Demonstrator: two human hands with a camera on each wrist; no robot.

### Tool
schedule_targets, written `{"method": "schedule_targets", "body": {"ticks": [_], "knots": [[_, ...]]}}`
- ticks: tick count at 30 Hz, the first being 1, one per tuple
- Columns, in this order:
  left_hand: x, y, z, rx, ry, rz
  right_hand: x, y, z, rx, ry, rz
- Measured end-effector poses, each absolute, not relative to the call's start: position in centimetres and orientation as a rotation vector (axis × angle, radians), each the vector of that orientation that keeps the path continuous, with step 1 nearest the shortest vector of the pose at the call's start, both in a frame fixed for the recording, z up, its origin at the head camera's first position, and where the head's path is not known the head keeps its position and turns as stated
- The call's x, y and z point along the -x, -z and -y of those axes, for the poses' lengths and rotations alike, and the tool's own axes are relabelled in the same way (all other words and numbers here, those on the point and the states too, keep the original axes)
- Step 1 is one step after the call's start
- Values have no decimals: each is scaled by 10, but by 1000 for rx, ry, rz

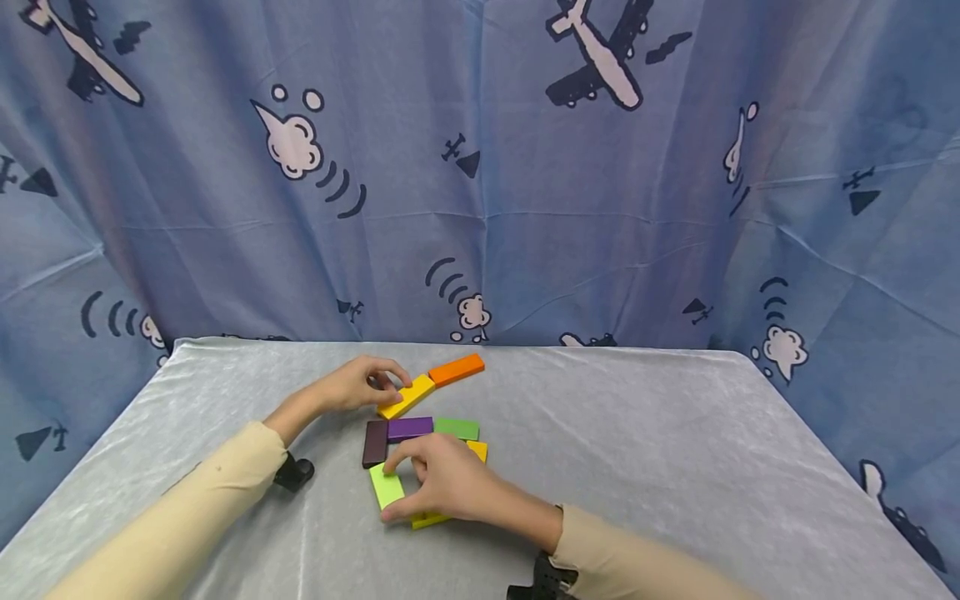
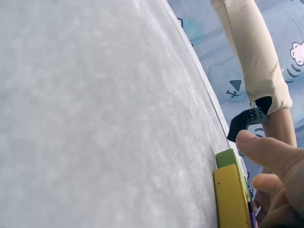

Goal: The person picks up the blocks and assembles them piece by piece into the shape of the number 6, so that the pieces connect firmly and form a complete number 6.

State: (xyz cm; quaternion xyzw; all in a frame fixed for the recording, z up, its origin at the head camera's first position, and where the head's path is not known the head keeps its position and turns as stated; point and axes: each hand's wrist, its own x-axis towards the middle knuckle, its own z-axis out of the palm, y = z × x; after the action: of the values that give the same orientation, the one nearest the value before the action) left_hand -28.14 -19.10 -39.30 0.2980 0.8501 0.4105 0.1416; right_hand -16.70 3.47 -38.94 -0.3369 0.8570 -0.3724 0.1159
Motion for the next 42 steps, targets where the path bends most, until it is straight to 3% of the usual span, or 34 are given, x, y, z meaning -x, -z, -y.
{"method": "schedule_targets", "body": {"ticks": [35,42], "knots": [[280,391,189,-845,-1164,-2458,166,391,-30,1026,1003,-2530],[281,391,190,-853,-1158,-2466,170,386,-40,937,1106,-2474]]}}
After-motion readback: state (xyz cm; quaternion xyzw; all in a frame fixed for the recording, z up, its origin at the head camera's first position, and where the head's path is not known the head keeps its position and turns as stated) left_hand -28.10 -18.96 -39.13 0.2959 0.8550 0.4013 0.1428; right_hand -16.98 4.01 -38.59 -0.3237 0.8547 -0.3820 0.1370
